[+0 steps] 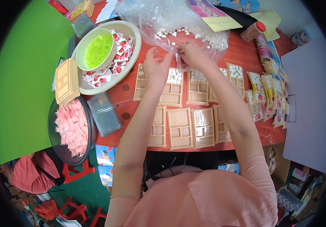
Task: Packaging small items into plastic trays and applying decorative labels to the containers.
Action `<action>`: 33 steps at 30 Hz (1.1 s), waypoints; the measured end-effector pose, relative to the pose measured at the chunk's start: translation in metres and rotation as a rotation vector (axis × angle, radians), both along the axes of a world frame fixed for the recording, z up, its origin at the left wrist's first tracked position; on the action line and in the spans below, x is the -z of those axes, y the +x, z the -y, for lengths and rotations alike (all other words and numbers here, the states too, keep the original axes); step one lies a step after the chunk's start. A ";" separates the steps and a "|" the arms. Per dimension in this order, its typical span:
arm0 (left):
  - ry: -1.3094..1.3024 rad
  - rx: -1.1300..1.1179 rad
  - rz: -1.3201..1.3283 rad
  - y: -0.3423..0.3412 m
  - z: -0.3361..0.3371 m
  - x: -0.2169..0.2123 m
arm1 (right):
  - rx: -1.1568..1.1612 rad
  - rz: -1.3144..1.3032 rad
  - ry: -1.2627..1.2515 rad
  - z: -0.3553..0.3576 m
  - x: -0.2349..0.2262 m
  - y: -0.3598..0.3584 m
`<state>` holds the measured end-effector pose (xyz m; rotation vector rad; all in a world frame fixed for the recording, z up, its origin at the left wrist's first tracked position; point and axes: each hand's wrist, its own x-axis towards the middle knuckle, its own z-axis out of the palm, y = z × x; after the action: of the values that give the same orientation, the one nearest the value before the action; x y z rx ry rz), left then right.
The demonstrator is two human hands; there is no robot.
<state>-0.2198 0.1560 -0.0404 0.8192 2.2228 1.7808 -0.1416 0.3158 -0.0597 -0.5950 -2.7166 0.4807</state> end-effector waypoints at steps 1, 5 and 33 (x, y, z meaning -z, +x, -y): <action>0.044 -0.086 0.095 -0.005 -0.010 -0.002 | 0.021 0.015 0.014 -0.001 0.002 -0.005; 0.048 -0.124 0.378 -0.026 -0.032 -0.003 | -0.058 0.047 -0.063 -0.021 -0.007 -0.018; -0.546 0.041 -0.471 0.027 0.113 0.014 | 0.063 -0.007 -0.181 -0.049 0.011 -0.094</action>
<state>-0.1923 0.0433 -0.0540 1.2175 2.7514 0.9286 -0.2356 0.3652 -0.0711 -0.7208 -2.6563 0.7155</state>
